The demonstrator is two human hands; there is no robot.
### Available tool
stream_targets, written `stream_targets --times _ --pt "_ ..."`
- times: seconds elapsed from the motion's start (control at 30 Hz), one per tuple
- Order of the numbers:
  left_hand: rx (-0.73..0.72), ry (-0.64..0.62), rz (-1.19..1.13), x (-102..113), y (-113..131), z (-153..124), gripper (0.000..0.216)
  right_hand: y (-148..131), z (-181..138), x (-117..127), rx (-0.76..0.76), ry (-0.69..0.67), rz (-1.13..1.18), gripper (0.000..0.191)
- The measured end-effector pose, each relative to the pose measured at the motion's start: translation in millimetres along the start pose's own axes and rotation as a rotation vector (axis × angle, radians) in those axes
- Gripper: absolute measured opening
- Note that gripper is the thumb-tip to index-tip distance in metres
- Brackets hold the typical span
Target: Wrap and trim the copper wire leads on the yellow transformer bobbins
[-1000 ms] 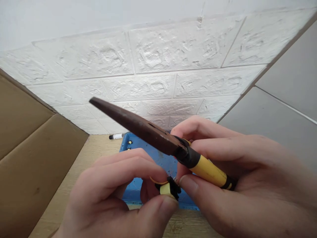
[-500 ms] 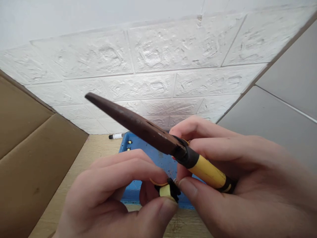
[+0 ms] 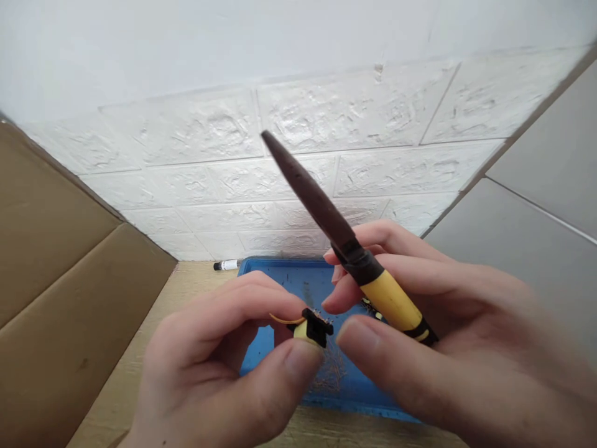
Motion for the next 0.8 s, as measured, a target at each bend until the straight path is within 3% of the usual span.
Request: stream_targets --times 0.17,0.43,0.8 --pt "0.093 0.032 -0.12 3.8 -4.3 -6.1 0.023 -7.9 11.7 -3.6 0.074 0.035 0.005 0.011" --pt "0.032 0.076 -0.206 0.3 -10.5 -5.9 0.019 -15.5 5.3 -4.4 0.1 0.081 0.002 0.008" --pt "0.09 0.041 -0.203 -3.2 -10.7 -3.9 0.027 -15.0 1.5 -6.8 0.169 -0.11 0.075 0.023"
Point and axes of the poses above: each hand's wrist, its own z-axis towards the middle knuckle, its own x-axis out of the back of the hand, y = z × x, the point moved 4 cm from there along z, towards the middle knuckle, and after that the axes turned 9 degrees about -y, right-handed, at the moved point
